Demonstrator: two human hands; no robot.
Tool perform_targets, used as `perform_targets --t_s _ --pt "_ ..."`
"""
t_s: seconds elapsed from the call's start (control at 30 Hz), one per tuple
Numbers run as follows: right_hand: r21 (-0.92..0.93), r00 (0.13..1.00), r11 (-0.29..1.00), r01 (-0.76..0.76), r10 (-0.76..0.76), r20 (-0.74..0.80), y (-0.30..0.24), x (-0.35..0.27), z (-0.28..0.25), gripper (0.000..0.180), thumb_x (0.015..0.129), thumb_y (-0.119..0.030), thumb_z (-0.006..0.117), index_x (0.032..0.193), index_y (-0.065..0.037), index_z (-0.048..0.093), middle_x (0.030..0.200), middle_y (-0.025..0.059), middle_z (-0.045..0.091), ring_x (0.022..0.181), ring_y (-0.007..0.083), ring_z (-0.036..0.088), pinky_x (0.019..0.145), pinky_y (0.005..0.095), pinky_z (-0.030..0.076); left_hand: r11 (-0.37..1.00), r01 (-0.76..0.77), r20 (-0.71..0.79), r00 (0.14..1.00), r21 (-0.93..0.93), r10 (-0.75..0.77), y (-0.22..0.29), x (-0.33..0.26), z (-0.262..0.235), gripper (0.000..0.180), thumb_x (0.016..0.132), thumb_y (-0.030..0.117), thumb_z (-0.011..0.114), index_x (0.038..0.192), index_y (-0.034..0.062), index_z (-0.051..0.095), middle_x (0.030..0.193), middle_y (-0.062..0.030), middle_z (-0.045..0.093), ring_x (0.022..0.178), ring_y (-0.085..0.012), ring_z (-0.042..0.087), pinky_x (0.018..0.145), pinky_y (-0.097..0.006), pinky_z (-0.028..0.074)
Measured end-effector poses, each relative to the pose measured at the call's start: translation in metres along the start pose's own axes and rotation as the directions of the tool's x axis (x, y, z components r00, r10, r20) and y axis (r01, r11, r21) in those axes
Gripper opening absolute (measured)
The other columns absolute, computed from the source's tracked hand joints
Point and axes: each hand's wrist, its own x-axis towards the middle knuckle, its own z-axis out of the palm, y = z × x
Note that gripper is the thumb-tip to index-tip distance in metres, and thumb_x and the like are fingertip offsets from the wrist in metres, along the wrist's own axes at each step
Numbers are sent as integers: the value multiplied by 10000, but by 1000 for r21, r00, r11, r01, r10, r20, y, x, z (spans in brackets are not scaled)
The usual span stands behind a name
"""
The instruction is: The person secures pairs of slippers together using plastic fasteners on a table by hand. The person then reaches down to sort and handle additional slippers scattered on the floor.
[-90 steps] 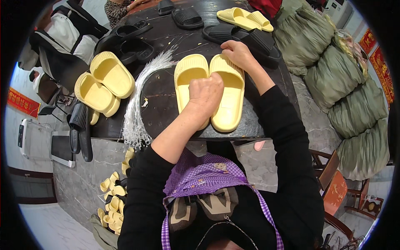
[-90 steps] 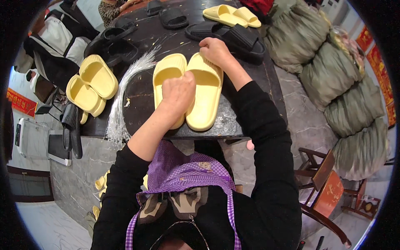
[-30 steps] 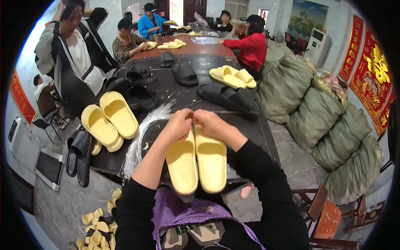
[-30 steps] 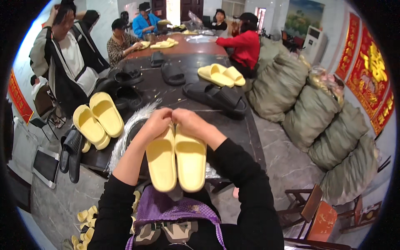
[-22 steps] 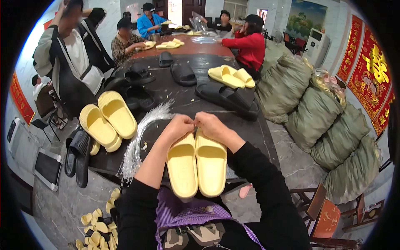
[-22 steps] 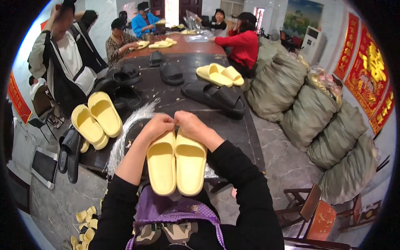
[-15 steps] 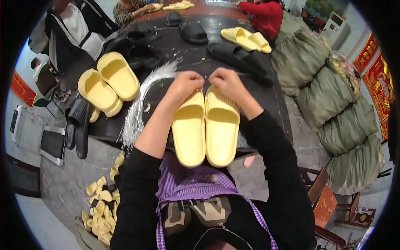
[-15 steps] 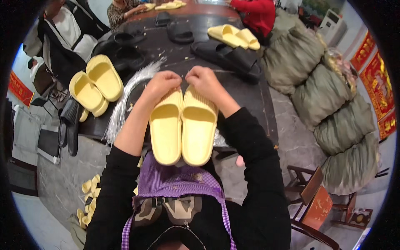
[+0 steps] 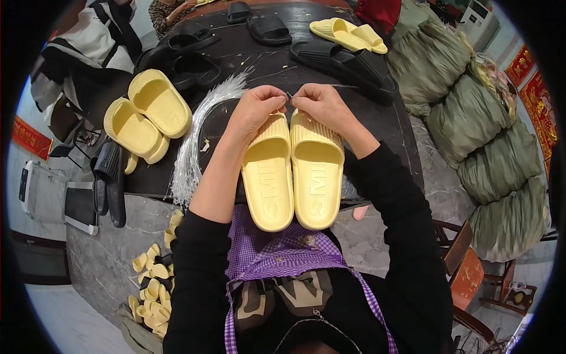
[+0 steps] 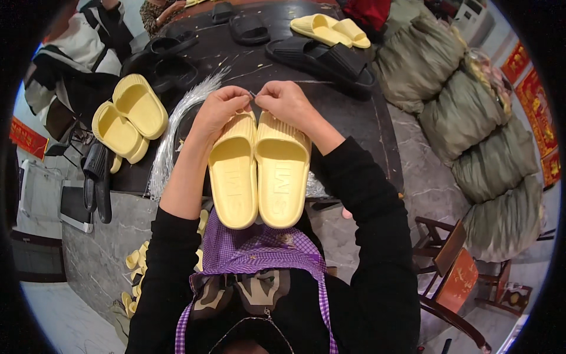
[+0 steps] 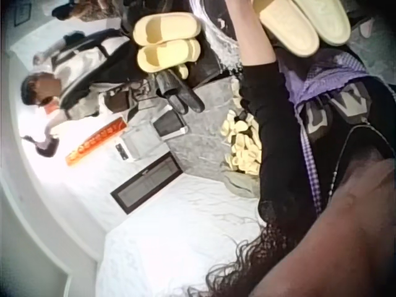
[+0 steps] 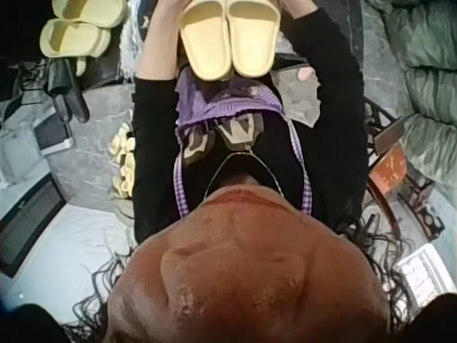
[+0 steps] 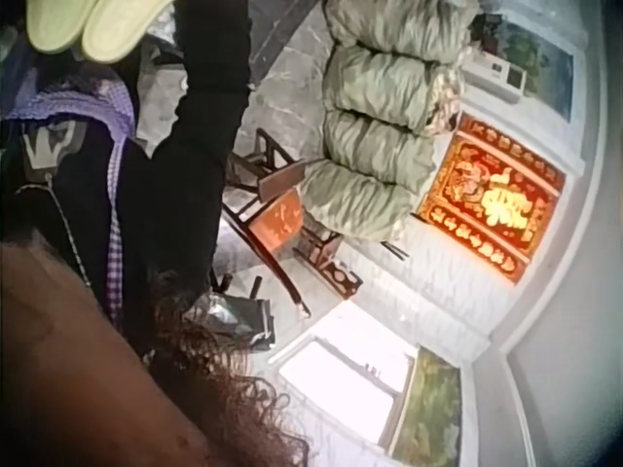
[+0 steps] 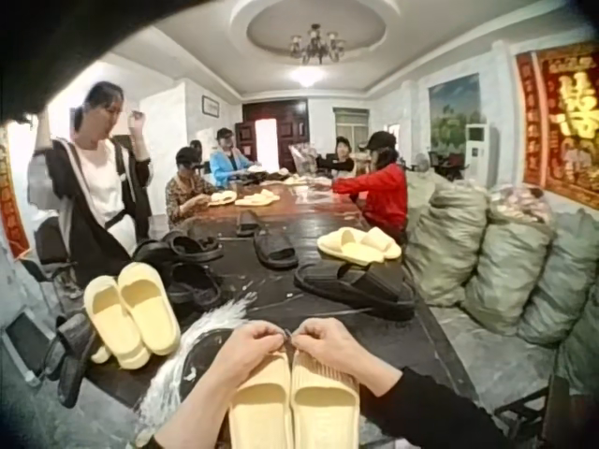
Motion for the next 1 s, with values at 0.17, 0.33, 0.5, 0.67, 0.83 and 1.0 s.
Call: perform_targets --t_s 0.17,0.33,0.5,0.67,0.83,1.0 --pt "-57 1000 998 3 -4 -20 -1 2 3 150 789 -144 597 759 2 614 641 -8 565 594 38 502 541 195 397 1000 -18 11 1000 -19 18 -3 3 -3 61 809 45 590 835 1 622 717 -26 594 633 -76 557 550 -189 448" --pt "-106 998 993 43 -47 -39 1 2 3 163 775 -154 593 753 6 613 631 5 563 589 50 502 546 214 403 1000 -18 10 1000 8 18 -4 6 -3 64 810 48 589 838 3 623 714 -21 592 631 -74 556 548 -188 448" --pt "-156 996 985 71 -79 -42 -3 0 4 173 770 -158 590 760 13 614 628 20 564 590 68 505 555 234 411 1000 -16 26 1000 12 16 -7 7 -5 58 814 57 594 837 12 626 701 -14 588 609 -63 549 520 -175 442" --pt "-163 993 982 99 -109 -51 -2 -1 3 179 768 -158 585 767 18 612 633 32 566 598 77 507 566 242 416 1000 12 20 1000 15 -12 -6 8 -3 46 816 62 603 831 26 628 680 -6 584 562 -53 540 480 -168 434" --pt "-150 988 980 133 -142 -52 -1 -2 5 161 776 -139 570 777 17 606 643 37 568 603 81 508 572 241 418 998 48 34 998 35 -50 -4 7 -6 34 810 59 613 825 33 630 683 -8 592 527 -58 540 454 -173 432" --pt "-142 971 964 223 -233 -59 -1 -4 8 132 759 -106 538 782 11 594 625 127 575 565 159 546 553 300 437 994 104 62 993 -27 -102 -4 7 -9 36 789 51 631 822 37 633 693 -12 599 532 -65 532 465 -182 427"
